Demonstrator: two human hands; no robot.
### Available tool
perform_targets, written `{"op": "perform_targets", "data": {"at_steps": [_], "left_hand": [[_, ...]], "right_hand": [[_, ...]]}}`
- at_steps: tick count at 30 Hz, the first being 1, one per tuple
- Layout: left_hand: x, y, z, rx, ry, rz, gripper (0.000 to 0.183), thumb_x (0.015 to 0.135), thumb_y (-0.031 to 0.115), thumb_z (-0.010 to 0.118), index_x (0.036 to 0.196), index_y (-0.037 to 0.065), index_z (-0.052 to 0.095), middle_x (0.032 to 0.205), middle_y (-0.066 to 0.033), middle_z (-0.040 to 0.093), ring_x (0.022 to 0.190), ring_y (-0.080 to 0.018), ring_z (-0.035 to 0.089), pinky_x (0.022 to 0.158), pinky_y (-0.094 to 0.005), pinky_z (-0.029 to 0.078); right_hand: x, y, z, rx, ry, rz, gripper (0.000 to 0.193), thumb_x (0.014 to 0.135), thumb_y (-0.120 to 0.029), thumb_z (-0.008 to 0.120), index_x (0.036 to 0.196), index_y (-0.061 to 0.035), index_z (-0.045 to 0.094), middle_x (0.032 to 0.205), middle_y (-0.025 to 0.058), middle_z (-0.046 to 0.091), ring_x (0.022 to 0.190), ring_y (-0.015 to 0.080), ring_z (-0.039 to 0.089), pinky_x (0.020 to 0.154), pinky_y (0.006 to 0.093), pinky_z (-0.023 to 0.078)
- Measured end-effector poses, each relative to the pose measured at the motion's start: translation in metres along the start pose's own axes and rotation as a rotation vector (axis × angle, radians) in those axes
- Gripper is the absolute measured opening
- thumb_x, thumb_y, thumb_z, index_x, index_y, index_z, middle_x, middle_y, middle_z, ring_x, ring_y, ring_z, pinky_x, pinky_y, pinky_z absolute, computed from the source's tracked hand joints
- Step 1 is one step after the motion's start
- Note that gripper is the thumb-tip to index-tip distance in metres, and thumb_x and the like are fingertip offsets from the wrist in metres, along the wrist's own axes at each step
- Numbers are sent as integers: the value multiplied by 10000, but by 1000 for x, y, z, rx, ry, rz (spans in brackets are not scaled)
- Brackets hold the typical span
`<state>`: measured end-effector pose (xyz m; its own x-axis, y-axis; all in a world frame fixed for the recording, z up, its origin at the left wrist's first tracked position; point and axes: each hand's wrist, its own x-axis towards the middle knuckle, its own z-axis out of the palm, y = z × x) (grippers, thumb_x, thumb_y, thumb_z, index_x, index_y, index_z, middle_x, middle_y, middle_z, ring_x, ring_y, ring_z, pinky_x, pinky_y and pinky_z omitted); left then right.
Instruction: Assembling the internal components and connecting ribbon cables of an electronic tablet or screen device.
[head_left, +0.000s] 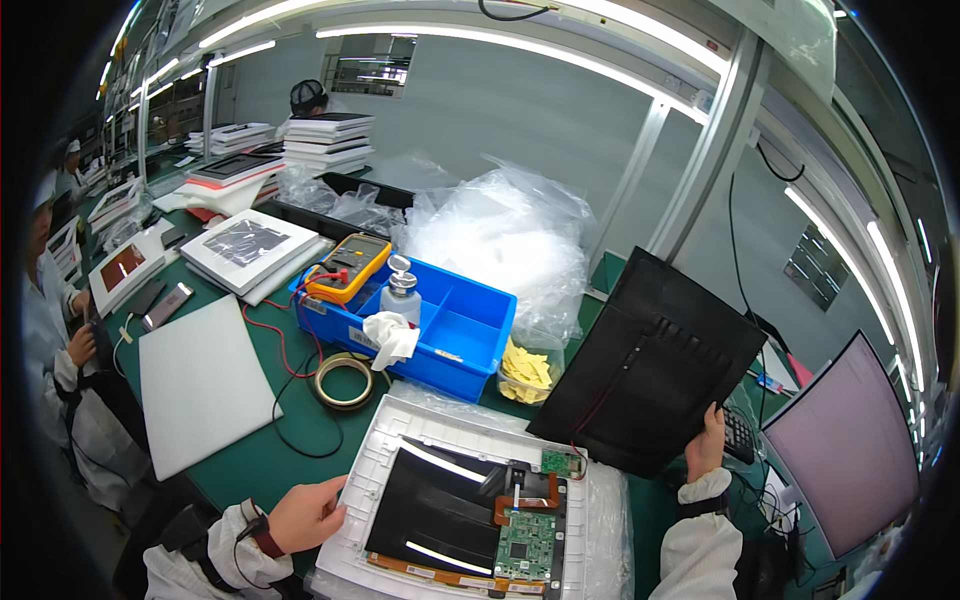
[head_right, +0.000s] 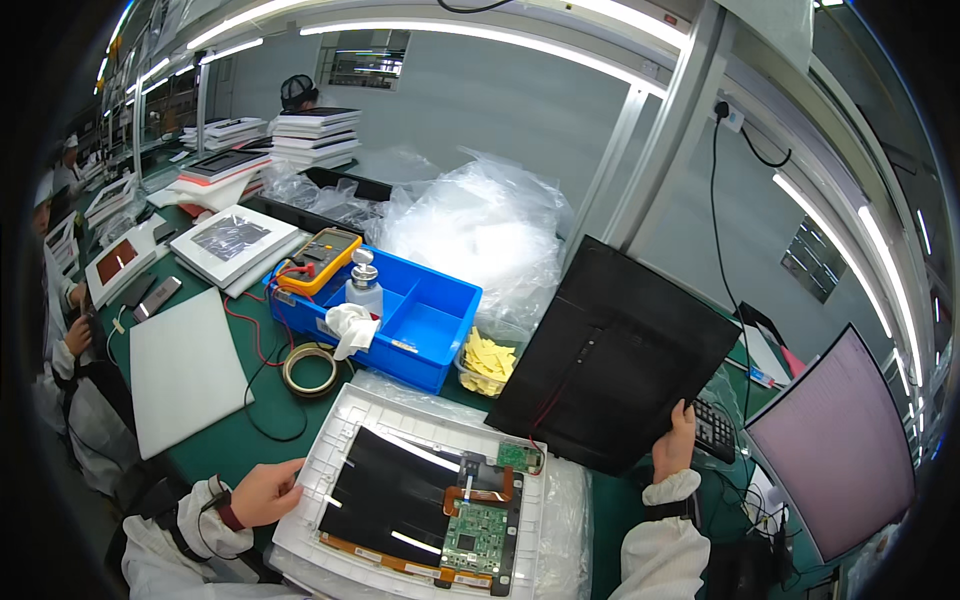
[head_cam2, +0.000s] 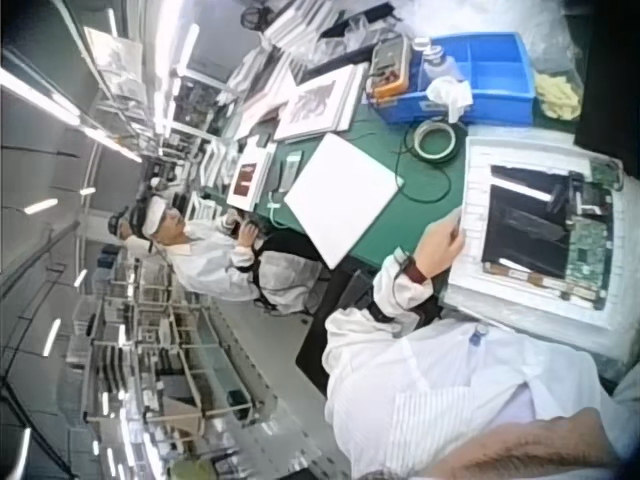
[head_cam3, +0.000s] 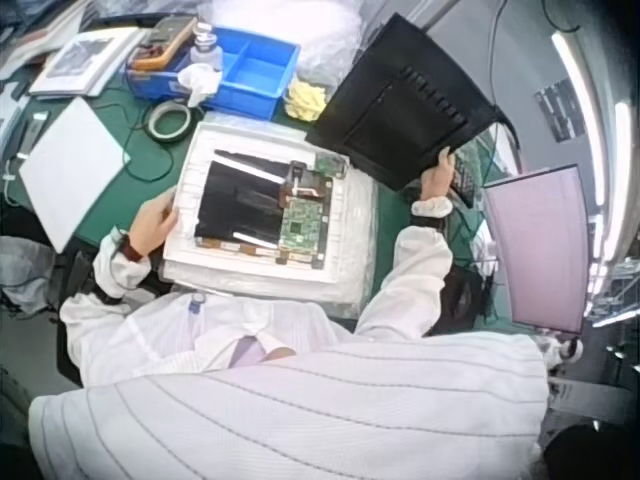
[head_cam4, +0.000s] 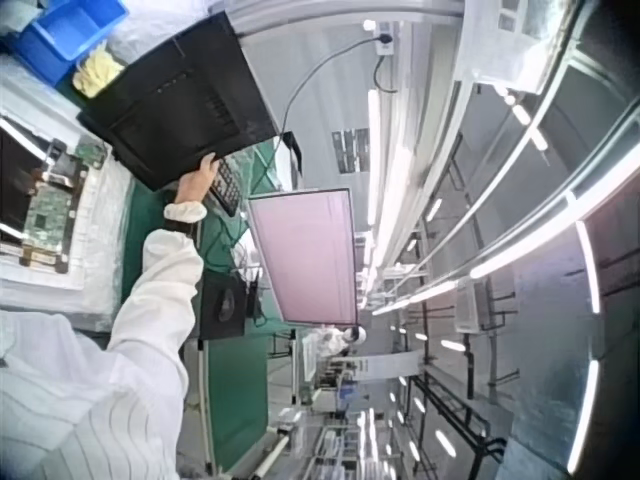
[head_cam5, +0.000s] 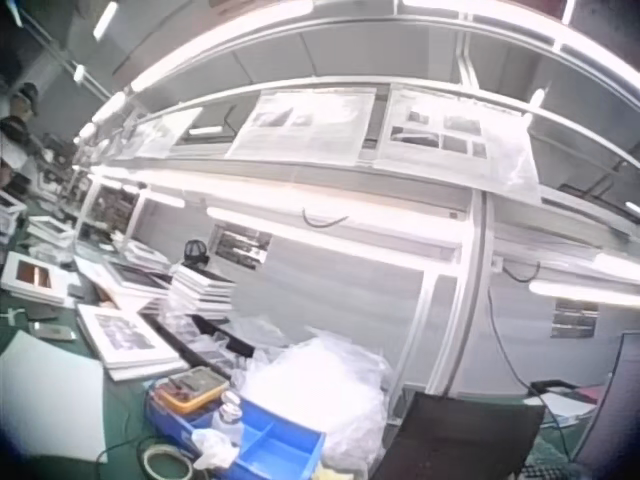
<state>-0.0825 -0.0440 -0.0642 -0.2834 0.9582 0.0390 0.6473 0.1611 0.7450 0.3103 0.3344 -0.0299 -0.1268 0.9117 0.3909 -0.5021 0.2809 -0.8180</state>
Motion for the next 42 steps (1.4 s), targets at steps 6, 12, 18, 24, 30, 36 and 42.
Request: {"op": "perform_targets", "data": {"at_steps": [6, 12, 18, 24, 30, 36, 42], "left_hand": [[10, -10, 1, -53, -80, 4, 429, 779, 126, 551, 1157, -44, 439, 563, -102, 526, 474, -222, 514, 478, -300, 405], [19, -12, -21, 10, 85, 25, 305, 794, 148, 588, 1047, -15, 540, 607, -69, 560, 497, -134, 519, 487, -250, 415], [78, -26, -48, 189, 440, 159, 165, 748, 135, 589, 870, 24, 594, 654, -93, 565, 555, -217, 552, 526, -322, 434], [154, -29, -27, 674, 282, 513, 118, 750, 90, 533, 828, 42, 607, 716, -118, 595, 657, -250, 598, 588, -342, 475], [192, -13, -13, 1049, -101, 259, 153, 744, 73, 512, 837, 55, 632, 782, -110, 633, 755, -267, 635, 612, -368, 509], [170, -25, -30, 804, 267, 357, 87, 762, 90, 488, 757, 56, 568, 685, -112, 601, 667, -289, 615, 569, -390, 491], [97, -22, -100, 268, 986, 401, 80, 732, 84, 619, 787, 40, 657, 673, -138, 613, 588, -255, 599, 519, -327, 455]], "right_hand": [[-1, 2, -4, -57, 77, 57, 306, 887, -238, 500, 1095, -13, 491, 1101, 69, 534, 1024, 204, 487, 906, 325, 367], [-9, -5, -4, -115, 56, 104, 273, 887, -270, 495, 1067, -65, 509, 1085, 24, 530, 1000, 160, 494, 881, 303, 361], [-11, -12, -26, -310, 265, -55, 261, 879, -315, 494, 1025, -100, 523, 1002, -17, 535, 886, 90, 466, 776, 270, 344], [-58, -61, 45, -522, 270, -381, 182, 888, -223, 471, 951, -68, 540, 874, 1, 548, 806, 79, 471, 735, 242, 350], [-113, -84, 99, -634, -19, -404, 151, 861, -104, 430, 798, -9, 528, 780, 38, 513, 669, 92, 469, 592, 206, 371], [-134, -93, 109, -628, -201, -436, 109, 835, -76, 476, 809, 14, 531, 779, 87, 513, 659, 122, 475, 588, 217, 387], [-135, -96, 119, -586, -272, -438, 110, 830, -80, 485, 813, 18, 532, 774, 100, 515, 645, 136, 479, 582, 224, 396]]}}
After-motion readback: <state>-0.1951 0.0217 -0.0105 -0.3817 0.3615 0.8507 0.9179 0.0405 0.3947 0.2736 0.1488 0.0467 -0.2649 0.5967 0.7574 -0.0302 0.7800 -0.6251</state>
